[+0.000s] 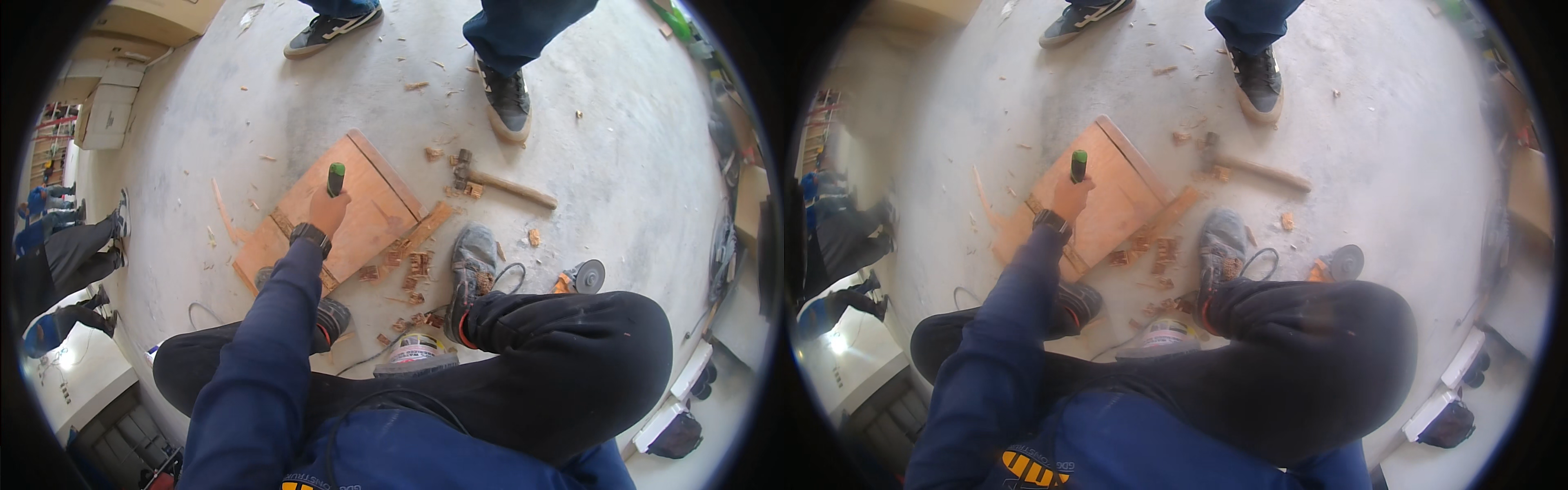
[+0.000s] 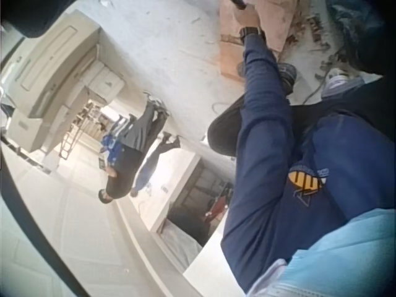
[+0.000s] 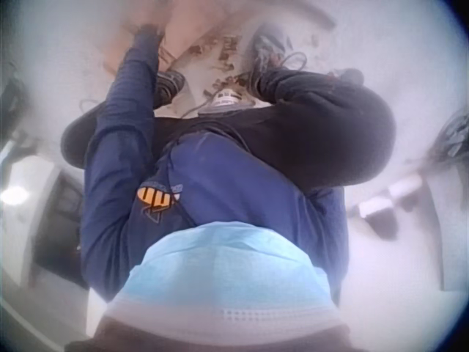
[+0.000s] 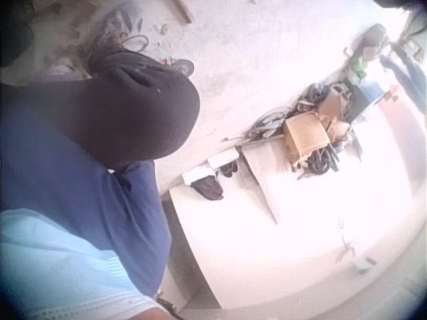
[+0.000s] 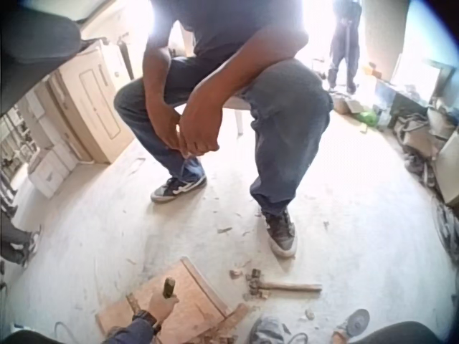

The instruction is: The person sits on the floor and uses a power sander, hammer, and screwdriver to repair a small wooden box. They sand the edges, hammer a screwdriver into the wood to pry or adjust parts, and scrape away debris.

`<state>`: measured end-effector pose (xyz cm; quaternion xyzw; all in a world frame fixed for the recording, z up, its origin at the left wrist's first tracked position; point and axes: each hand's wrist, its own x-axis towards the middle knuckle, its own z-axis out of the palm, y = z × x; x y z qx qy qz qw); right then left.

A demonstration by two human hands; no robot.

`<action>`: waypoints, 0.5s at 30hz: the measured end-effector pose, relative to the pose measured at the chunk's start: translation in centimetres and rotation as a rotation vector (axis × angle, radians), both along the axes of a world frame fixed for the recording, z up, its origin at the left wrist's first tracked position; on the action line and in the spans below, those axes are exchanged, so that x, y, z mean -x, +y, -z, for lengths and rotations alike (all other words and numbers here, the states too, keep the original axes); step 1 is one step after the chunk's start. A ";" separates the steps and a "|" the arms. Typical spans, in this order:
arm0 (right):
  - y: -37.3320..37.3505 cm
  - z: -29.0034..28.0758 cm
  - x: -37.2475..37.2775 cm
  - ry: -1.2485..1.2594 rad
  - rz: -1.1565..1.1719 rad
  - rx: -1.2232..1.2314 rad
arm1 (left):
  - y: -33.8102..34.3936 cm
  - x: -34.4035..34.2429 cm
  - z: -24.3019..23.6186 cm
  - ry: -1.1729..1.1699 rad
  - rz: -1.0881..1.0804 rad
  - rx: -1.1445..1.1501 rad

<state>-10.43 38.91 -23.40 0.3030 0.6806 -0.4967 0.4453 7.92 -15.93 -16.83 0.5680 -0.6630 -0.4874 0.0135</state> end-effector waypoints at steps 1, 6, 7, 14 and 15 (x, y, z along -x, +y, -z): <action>-0.6 -0.4 0.1 -0.001 -0.075 0.012 | -0.5 0.5 0.6 -0.041 0.000 -0.033; -6.6 -3.2 1.6 0.144 -0.510 0.107 | -3.8 2.2 2.7 -0.179 0.224 0.153; -8.5 -3.8 2.0 0.222 -0.605 0.134 | -4.4 2.5 3.1 -0.236 0.300 0.177; -25.0 -5.2 2.8 0.295 -1.087 0.372 | -9.4 2.4 4.8 -0.380 0.647 0.395; -26.5 -5.2 2.4 0.189 -1.087 0.392 | -10.0 2.3 5.1 -0.414 0.637 0.343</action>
